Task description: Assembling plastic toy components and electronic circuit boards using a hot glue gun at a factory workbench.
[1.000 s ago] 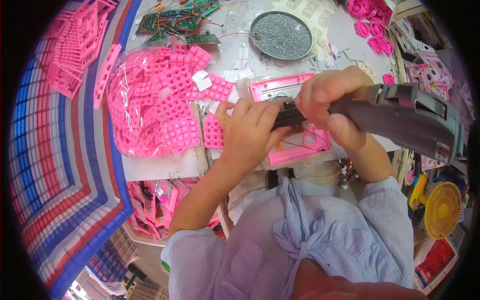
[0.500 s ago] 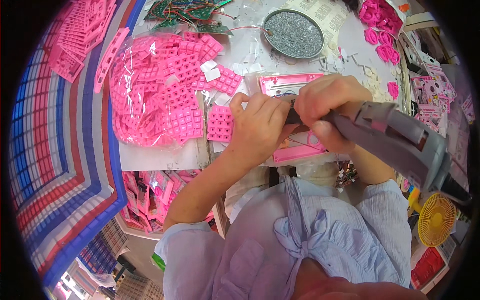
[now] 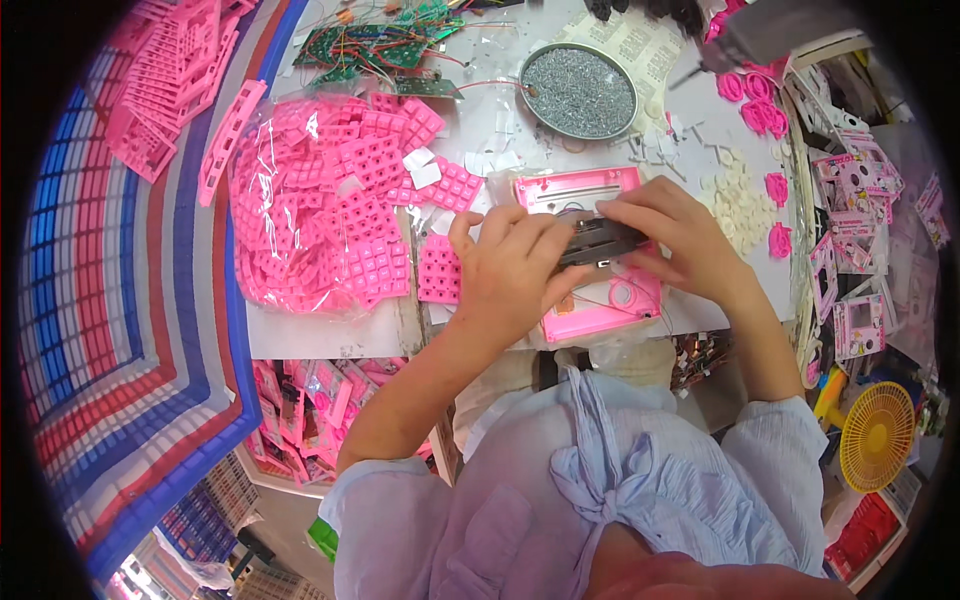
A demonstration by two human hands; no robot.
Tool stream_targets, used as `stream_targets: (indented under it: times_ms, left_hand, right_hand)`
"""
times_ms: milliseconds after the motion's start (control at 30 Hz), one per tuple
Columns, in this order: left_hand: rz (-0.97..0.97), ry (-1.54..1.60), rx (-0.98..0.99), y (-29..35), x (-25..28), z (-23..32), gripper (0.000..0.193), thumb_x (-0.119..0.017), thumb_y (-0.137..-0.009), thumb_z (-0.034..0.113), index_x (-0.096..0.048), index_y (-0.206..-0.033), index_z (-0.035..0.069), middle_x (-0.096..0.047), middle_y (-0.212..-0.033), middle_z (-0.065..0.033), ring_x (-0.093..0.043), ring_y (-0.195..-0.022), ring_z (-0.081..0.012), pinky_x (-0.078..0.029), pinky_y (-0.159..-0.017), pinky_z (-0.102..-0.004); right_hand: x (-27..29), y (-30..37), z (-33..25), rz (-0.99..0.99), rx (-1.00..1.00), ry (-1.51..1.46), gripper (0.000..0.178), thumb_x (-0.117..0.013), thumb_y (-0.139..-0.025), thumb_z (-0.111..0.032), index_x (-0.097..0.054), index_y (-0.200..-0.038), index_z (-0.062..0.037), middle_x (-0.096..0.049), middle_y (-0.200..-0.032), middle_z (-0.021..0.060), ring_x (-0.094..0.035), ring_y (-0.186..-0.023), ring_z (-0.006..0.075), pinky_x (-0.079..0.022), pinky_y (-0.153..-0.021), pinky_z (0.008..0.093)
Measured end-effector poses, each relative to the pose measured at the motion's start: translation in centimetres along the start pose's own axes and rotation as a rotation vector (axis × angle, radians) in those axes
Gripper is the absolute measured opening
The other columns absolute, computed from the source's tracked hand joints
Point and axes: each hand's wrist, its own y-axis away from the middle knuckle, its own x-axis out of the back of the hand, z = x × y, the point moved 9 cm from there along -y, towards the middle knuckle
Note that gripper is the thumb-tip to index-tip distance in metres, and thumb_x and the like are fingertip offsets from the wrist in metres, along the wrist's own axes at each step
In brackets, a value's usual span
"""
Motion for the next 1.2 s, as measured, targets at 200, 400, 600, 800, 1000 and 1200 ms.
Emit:
stream_targets:
  times_ms: [200,400,600,800,1000,1200]
  left_hand:
    - [0.124,0.493,0.281,2.5,-1.6,-3.8,0.064,-0.078,-0.079,0.027,-0.044,-0.126,0.0,-0.064,-0.112,-0.0118,-0.056,-0.104,-0.0246,-0.027,-0.1,-0.0434]
    - [0.041,0.205,0.193,1.5,-1.0,-1.6,0.067,-0.074,-0.081,0.026,-0.046,-0.136,-0.001,-0.064,-0.113,-0.0084,-0.053,-0.104,-0.0251,-0.029,-0.096,-0.0442]
    - [-0.029,0.01,0.125,0.8,-1.4,-0.7,0.077,-0.073,-0.081,0.029,-0.044,-0.145,-0.001,-0.063,-0.112,-0.0065,-0.053,-0.102,-0.0246,-0.031,-0.09,-0.0425]
    - [-0.032,-0.005,0.1,0.5,-1.4,-0.4,0.07,-0.073,-0.08,0.031,-0.052,-0.14,0.0,-0.06,-0.108,-0.0094,-0.052,-0.1,-0.0257,-0.031,-0.089,-0.0424]
    - [-0.017,-0.028,0.114,0.9,-1.3,-0.3,0.067,-0.073,-0.079,0.029,-0.055,-0.137,0.0,-0.058,-0.108,-0.0106,-0.052,-0.1,-0.0259,-0.032,-0.088,-0.0425]
    - [-0.083,-0.125,0.152,0.4,-0.9,0.2,0.065,-0.074,-0.078,0.028,-0.057,-0.135,0.001,-0.056,-0.113,-0.011,-0.051,-0.101,-0.0262,-0.03,-0.091,-0.0432]
  right_hand:
    - [1.4,-2.1,1.7,0.06,-0.07,-0.173,0.033,-0.069,-0.088,-0.019,-0.066,-0.117,-0.0044,-0.067,-0.092,0.0147,-0.063,-0.08,0.0306,-0.051,-0.072,0.0371]
    - [-1.0,-4.5,6.4,-0.321,-0.525,-0.168,0.039,-0.061,-0.095,-0.031,-0.068,-0.087,0.0059,-0.059,-0.06,0.0141,-0.057,-0.055,0.0232,-0.044,-0.056,0.0354]
    - [0.8,-5.4,5.6,-0.329,-0.474,-0.067,0.045,-0.063,-0.095,-0.036,-0.064,-0.069,0.0014,-0.058,-0.055,0.0096,-0.056,-0.05,0.0189,-0.044,-0.053,0.0355]
    - [0.6,-5.1,7.4,-0.434,-0.537,-0.112,0.045,-0.066,-0.09,-0.041,-0.069,-0.076,0.0015,-0.065,-0.064,0.0143,-0.064,-0.062,0.0312,-0.05,-0.062,0.0419]
    - [3.2,-4.3,1.5,0.108,-0.123,-0.058,0.042,-0.078,-0.079,-0.028,-0.068,-0.111,-0.0028,-0.069,-0.102,0.014,-0.063,-0.097,0.035,-0.052,-0.085,0.042]
    - [-0.5,-2.2,1.3,0.21,0.178,0.325,0.042,-0.075,-0.076,-0.012,-0.067,-0.117,-0.0063,-0.067,-0.119,0.0078,-0.059,-0.113,0.0315,-0.049,-0.095,0.0426]
